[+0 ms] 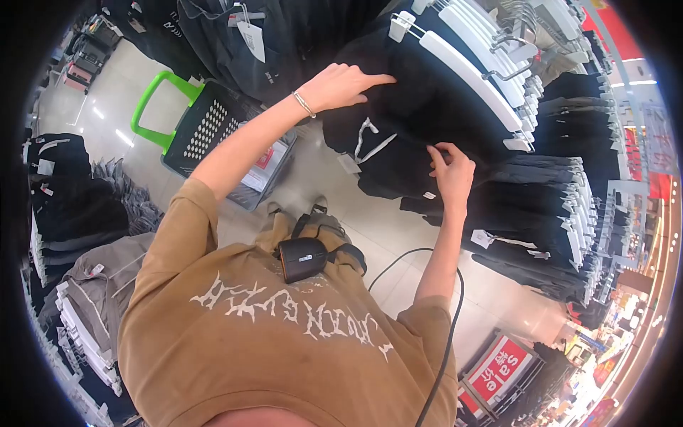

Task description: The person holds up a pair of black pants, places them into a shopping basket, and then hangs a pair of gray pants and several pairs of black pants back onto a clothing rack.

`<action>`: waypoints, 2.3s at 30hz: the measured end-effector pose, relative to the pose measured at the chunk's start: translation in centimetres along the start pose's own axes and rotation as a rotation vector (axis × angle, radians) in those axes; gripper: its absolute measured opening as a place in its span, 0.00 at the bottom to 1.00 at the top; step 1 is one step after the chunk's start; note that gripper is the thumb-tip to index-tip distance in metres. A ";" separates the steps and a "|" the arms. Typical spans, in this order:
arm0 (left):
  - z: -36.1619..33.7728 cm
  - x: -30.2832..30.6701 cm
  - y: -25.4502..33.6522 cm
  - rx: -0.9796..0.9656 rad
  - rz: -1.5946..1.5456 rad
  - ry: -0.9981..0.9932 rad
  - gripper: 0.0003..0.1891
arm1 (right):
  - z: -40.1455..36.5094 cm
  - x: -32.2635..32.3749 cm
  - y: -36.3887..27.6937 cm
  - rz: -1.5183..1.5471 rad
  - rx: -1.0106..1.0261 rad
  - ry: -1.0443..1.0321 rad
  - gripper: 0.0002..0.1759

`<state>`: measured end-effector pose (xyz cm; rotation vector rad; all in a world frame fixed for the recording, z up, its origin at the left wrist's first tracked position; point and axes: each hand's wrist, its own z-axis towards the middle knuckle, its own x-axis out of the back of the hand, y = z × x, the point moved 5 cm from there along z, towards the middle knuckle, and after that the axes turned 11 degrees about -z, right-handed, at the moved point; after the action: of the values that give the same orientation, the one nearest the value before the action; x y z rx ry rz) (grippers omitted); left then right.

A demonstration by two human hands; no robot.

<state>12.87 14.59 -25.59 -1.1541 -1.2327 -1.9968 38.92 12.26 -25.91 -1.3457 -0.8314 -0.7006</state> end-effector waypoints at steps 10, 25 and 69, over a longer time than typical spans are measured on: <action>2.4 5.4 -1.8 -0.092 0.041 0.277 0.19 | 1.5 5.0 1.1 0.111 -0.134 0.296 0.21; 2.4 6.7 -3.1 -0.050 0.105 0.099 0.28 | 1.4 4.8 1.2 0.037 -0.122 0.144 0.21; -49.7 -17.1 -4.3 1.384 -0.975 0.808 0.28 | -8.7 -19.7 -3.6 0.341 0.063 -0.787 0.10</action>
<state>-1.37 -27.95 -53.40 0.9486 -2.1603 -1.1459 26.23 2.53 -40.73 -1.6704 -1.1782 0.1533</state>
